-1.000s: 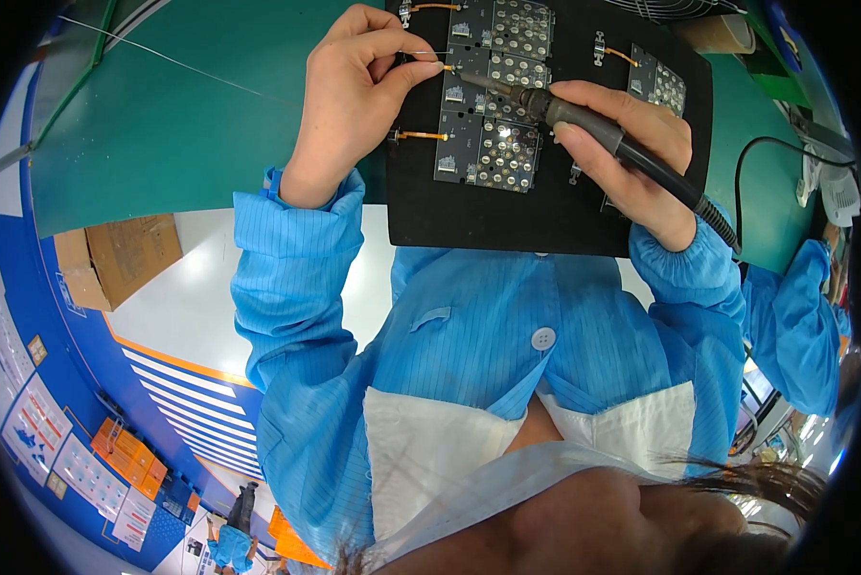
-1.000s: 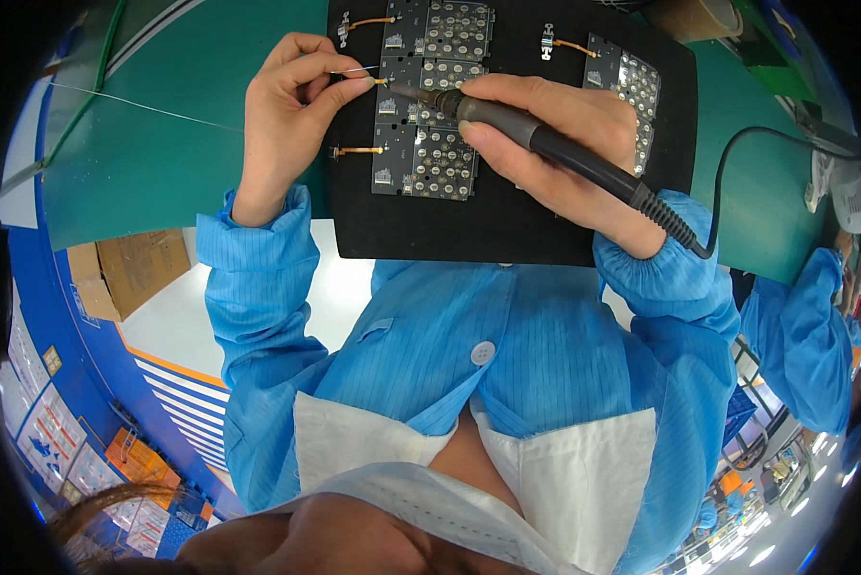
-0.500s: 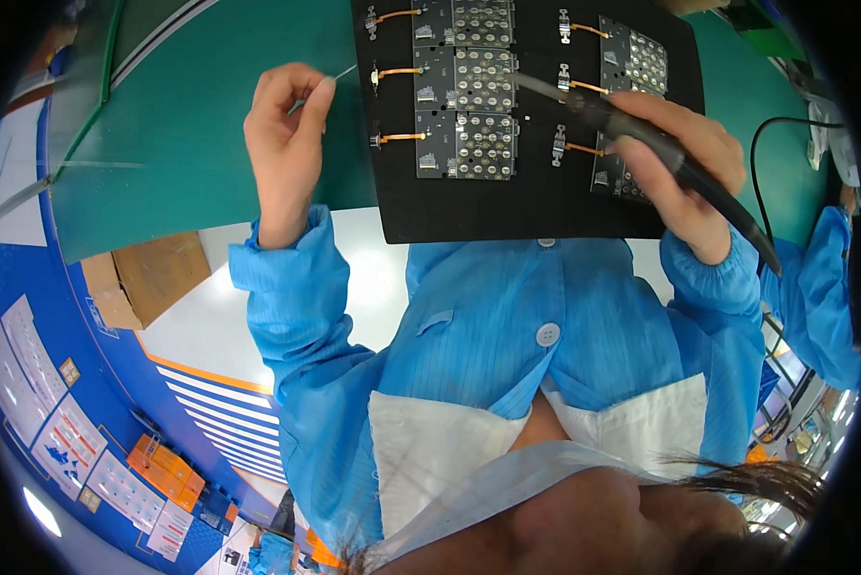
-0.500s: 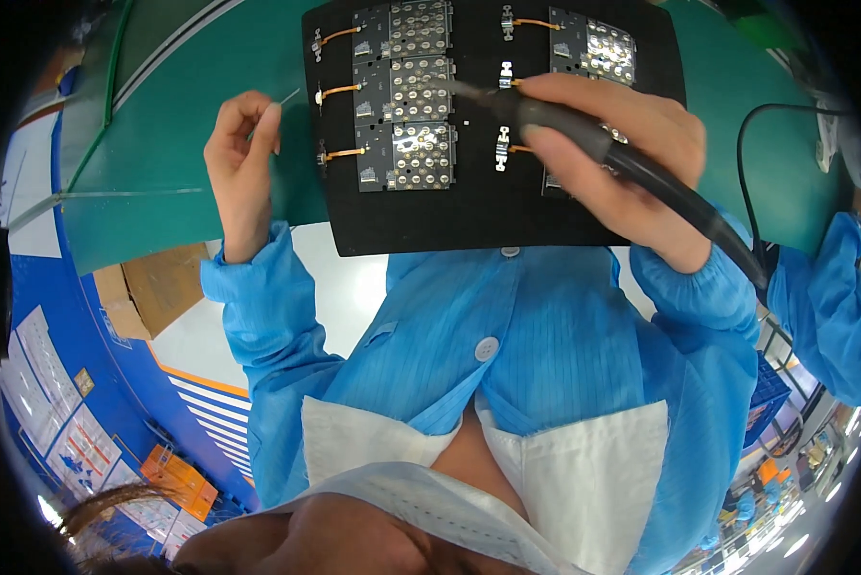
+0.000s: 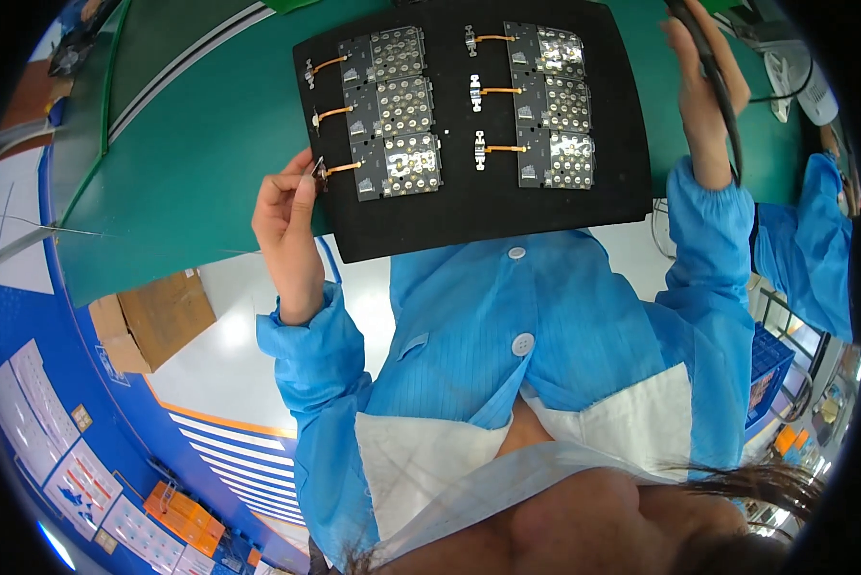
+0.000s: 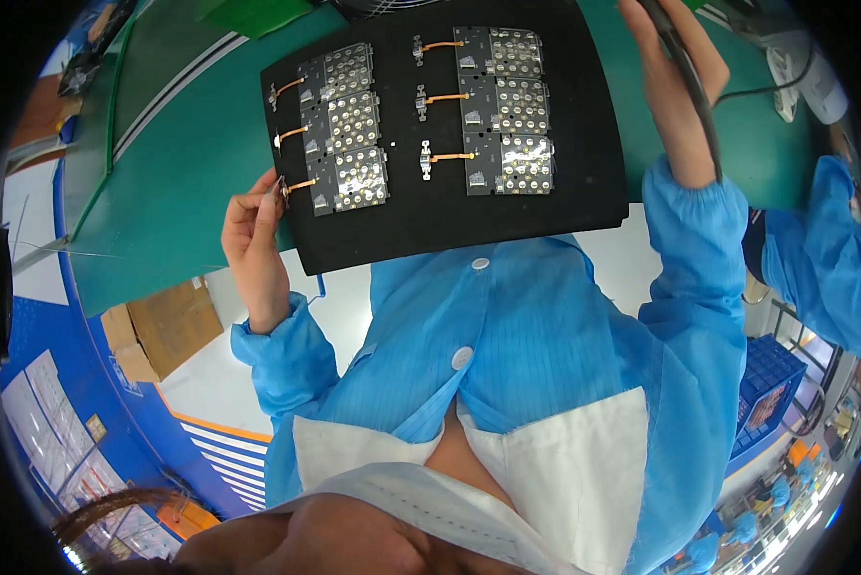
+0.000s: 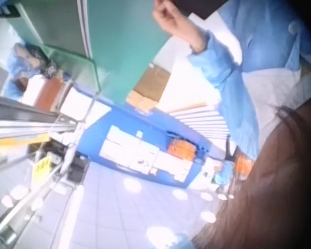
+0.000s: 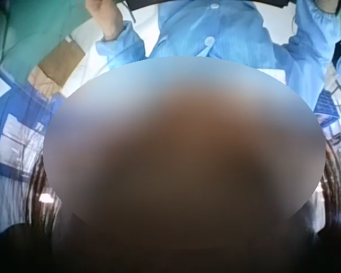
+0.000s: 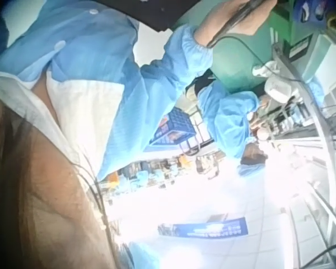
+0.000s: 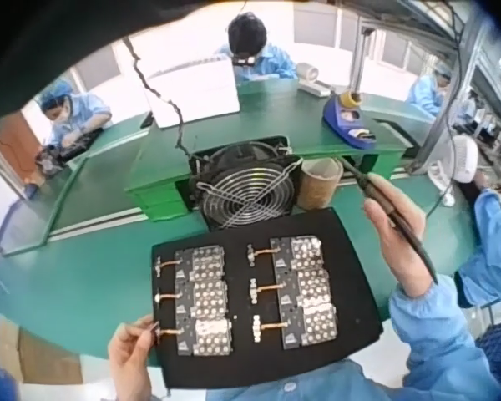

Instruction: The person solders wires onto LED circuit boards with a soldering iron and solder wire.

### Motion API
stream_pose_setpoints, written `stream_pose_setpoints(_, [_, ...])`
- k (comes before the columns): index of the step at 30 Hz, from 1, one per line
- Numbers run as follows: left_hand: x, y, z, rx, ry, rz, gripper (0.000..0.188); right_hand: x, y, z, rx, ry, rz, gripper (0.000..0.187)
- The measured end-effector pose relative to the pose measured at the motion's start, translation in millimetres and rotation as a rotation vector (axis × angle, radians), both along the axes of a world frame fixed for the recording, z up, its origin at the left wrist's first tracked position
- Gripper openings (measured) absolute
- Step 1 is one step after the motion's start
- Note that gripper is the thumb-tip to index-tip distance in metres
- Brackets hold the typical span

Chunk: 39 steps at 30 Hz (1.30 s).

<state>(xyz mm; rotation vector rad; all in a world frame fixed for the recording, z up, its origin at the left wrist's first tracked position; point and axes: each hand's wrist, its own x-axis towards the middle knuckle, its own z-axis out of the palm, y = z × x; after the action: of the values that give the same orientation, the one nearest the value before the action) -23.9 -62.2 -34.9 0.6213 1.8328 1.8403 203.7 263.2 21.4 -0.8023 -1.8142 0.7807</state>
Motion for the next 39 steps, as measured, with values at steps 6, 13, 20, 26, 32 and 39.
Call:
stream_pose_setpoints(6, [-0.6, 10.9, 8.0, 0.028, -0.025, -0.003, 0.007, 12.3, 26.4, -14.4, -0.047, -0.115, 0.142, 0.032])
stream_pose_setpoints(13, [43.1, 24.1, 46.2, 0.030, 0.215, -0.103, 0.007, -1.4, -75.6, 10.6, 0.103, -0.215, 0.613, 0.034])
stream_pose_setpoints(20, [83.5, 51.0, 52.4, 0.128, 0.248, -0.358, 0.011, -31.4, -133.6, 17.3, 0.074, -0.093, 0.879, 0.039])
stream_pose_setpoints(26, [58.9, 23.6, 67.2, -0.255, 0.737, -0.365, 0.025, -37.6, -129.3, 14.2, -0.043, -0.186, 0.920, 0.041])
stream_pose_setpoints(32, [20.2, -13.0, 65.6, -0.354, 0.685, -0.195, 0.011, -48.4, -135.1, -4.1, -0.218, -0.164, 0.983, 0.039])
stream_pose_setpoints(39, [-2.8, -24.0, 54.1, -0.353, 0.865, 0.034, 0.009, -63.7, -124.0, -10.4, 0.271, -0.168, 0.925, 0.037])
